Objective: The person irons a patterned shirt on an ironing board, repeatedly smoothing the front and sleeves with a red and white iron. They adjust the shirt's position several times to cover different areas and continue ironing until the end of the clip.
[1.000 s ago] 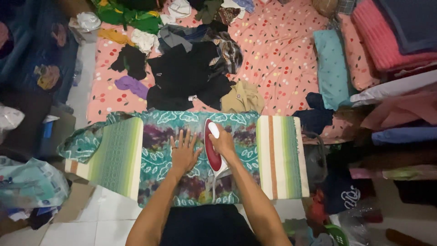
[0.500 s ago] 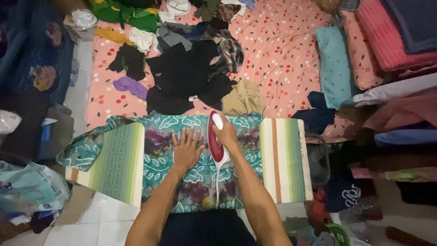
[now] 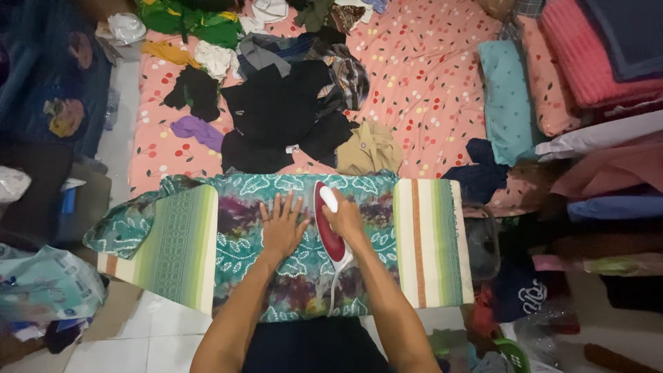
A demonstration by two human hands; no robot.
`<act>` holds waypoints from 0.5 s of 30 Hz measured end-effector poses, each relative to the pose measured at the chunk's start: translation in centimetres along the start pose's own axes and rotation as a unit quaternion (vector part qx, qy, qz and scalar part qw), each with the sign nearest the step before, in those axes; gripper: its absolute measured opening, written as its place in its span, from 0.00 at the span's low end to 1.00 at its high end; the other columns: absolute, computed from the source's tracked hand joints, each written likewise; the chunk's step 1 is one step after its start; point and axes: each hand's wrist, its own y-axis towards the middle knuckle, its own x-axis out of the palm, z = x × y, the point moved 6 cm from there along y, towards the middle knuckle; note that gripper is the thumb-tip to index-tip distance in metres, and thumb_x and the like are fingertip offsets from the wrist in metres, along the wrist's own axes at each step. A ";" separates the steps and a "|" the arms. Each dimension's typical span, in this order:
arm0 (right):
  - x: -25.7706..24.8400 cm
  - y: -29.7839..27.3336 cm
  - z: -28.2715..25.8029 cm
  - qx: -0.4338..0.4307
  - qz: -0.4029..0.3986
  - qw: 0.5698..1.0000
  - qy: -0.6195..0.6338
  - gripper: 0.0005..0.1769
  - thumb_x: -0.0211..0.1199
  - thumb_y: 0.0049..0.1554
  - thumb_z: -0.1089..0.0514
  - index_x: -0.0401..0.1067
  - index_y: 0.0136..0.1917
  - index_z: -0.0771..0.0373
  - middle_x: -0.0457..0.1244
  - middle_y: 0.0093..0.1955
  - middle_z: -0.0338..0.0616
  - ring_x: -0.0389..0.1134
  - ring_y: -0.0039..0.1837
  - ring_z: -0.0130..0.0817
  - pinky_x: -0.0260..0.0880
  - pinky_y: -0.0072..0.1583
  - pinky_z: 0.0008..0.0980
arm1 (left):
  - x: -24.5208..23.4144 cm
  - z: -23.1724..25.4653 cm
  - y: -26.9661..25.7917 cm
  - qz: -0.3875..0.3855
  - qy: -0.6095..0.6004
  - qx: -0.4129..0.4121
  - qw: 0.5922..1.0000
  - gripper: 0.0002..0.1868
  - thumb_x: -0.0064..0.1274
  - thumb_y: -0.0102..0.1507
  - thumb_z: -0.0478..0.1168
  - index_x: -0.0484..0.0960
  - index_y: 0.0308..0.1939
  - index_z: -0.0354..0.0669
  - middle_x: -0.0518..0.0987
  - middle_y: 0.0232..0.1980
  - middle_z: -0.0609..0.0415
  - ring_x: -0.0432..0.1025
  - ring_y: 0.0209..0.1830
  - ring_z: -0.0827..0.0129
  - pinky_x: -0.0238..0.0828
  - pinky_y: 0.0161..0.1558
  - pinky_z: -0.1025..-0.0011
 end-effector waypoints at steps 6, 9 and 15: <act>-1.6 3.2 0.1 0.012 0.023 1.000 0.014 0.35 0.60 0.60 0.41 0.64 0.78 0.50 0.69 0.59 0.69 0.69 0.66 0.66 0.71 0.64 0.60 | -0.6 0.2 -0.2 0.006 0.007 -0.006 1.000 0.37 0.33 0.70 0.69 0.57 0.81 0.66 0.52 0.85 0.59 0.43 0.85 0.52 0.23 0.77 0.32; -3.0 2.5 0.0 0.034 0.043 0.998 0.038 0.35 0.62 0.59 0.42 0.64 0.77 0.53 0.69 0.59 0.71 0.70 0.66 0.64 0.71 0.64 0.57 | -0.6 0.2 -0.3 0.030 0.031 -0.009 0.999 0.36 0.32 0.70 0.69 0.59 0.80 0.67 0.55 0.85 0.60 0.45 0.85 0.53 0.23 0.77 0.34; -7.2 -2.5 -1.6 0.061 0.055 0.993 0.082 0.37 0.60 0.60 0.44 0.63 0.79 0.56 0.67 0.61 0.74 0.68 0.67 0.68 0.70 0.65 0.60 | -0.3 0.7 -0.9 0.080 0.008 -0.021 0.997 0.35 0.38 0.70 0.66 0.64 0.79 0.63 0.60 0.83 0.56 0.50 0.84 0.50 0.33 0.76 0.31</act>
